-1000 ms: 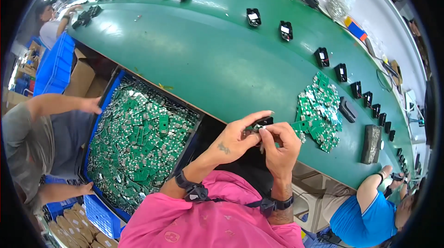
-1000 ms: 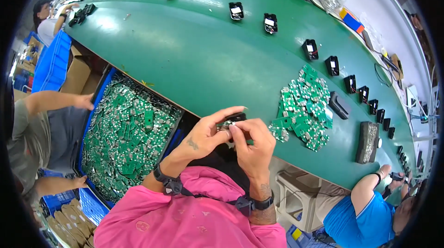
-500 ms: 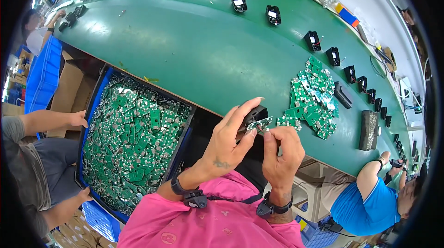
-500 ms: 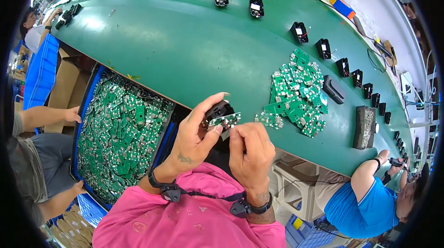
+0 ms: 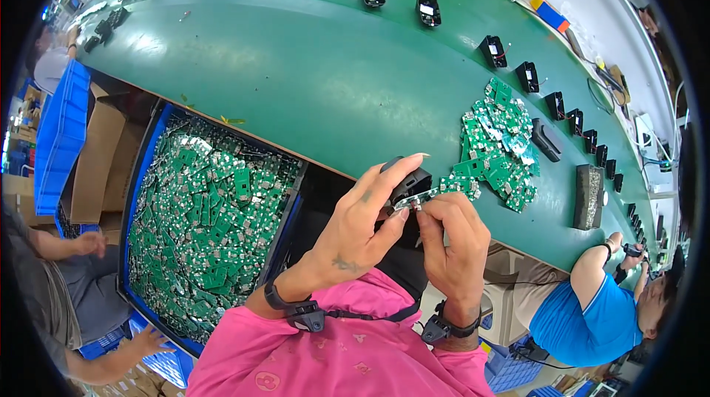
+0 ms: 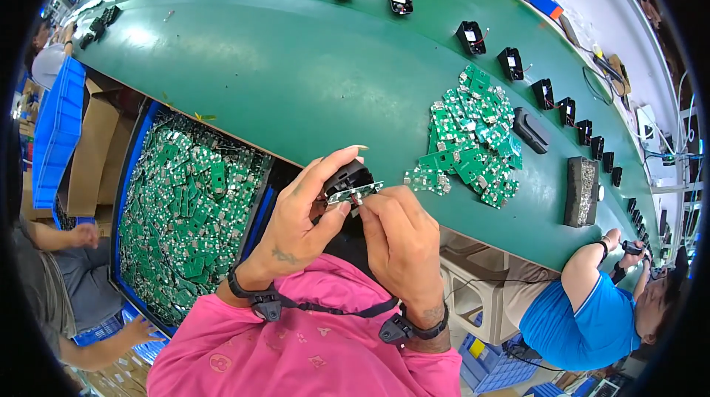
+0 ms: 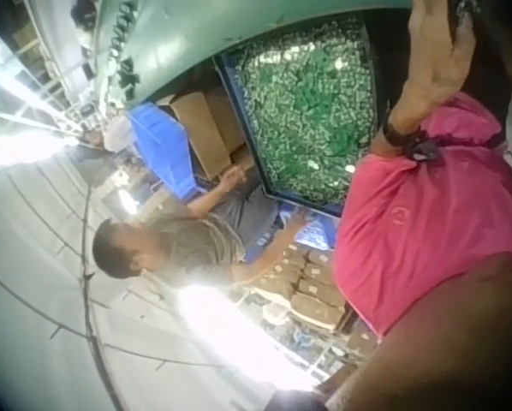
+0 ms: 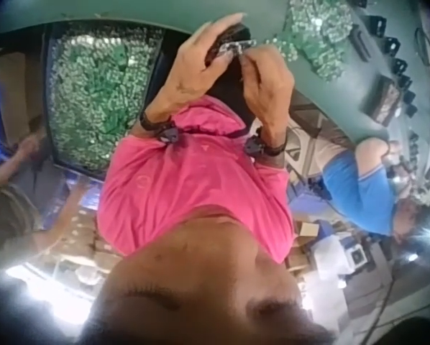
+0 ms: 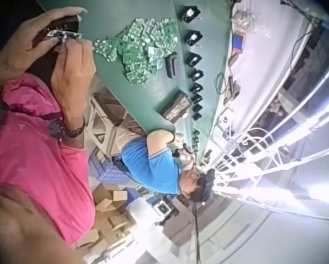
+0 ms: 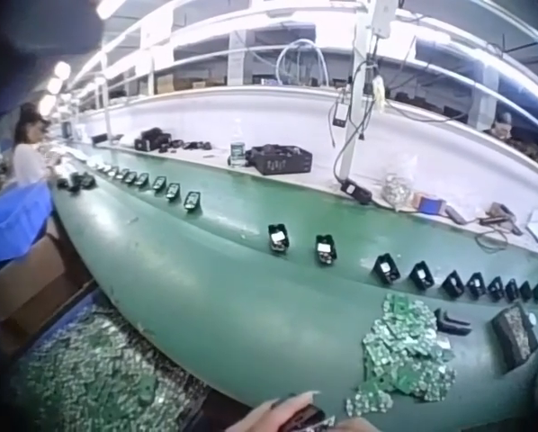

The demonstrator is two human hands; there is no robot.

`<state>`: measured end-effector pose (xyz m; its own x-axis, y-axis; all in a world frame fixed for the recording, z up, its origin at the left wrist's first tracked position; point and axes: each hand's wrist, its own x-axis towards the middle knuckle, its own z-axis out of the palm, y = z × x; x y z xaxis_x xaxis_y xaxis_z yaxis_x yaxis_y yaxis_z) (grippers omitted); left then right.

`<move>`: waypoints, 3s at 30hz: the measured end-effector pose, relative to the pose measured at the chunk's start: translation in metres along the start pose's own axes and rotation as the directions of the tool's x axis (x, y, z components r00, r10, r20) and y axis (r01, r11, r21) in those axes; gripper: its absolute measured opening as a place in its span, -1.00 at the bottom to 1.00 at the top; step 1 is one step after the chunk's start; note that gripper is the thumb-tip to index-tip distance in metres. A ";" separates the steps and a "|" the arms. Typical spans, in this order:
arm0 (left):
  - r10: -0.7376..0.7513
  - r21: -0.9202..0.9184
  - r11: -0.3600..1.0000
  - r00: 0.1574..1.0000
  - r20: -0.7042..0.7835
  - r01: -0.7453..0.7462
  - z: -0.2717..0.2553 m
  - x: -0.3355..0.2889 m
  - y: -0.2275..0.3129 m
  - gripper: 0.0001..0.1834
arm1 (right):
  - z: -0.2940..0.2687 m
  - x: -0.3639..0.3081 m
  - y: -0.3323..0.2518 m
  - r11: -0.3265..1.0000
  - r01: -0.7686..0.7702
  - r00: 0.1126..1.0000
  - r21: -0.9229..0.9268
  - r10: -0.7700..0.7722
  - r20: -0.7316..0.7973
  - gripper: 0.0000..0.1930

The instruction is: The person receives a tray of circuit boards, pours them into a larger tray, and places the empty tray on a stack. They then repeatedly fit circuit boards into plastic housings by hand and place the assembled units on the table.

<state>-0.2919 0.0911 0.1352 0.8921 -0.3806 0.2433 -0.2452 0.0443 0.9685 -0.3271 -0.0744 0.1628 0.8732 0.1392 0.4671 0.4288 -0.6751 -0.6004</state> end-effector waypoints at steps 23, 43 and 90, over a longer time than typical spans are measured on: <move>0.044 0.319 0.945 0.993 0.107 -0.076 0.002 -0.003 0.003 -0.26 | -0.014 0.005 0.006 0.999 -0.047 0.971 -0.020 0.051 0.234 -0.91; -0.209 -0.384 0.876 0.948 0.239 0.291 -0.001 0.010 -0.026 -0.33 | -0.007 -0.008 0.024 0.918 -0.381 0.923 0.106 0.371 0.100 -0.88; -0.038 0.045 0.999 0.967 0.252 0.028 0.002 0.015 -0.041 -0.22 | 0.000 -0.031 0.027 0.950 -0.305 0.941 0.061 0.291 0.175 -0.95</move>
<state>-0.2696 0.0820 0.0989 0.7767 -0.6022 0.1847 -0.2372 -0.0080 0.9714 -0.3431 -0.0968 0.1322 0.9865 0.0617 0.1514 0.1555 -0.6398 -0.7526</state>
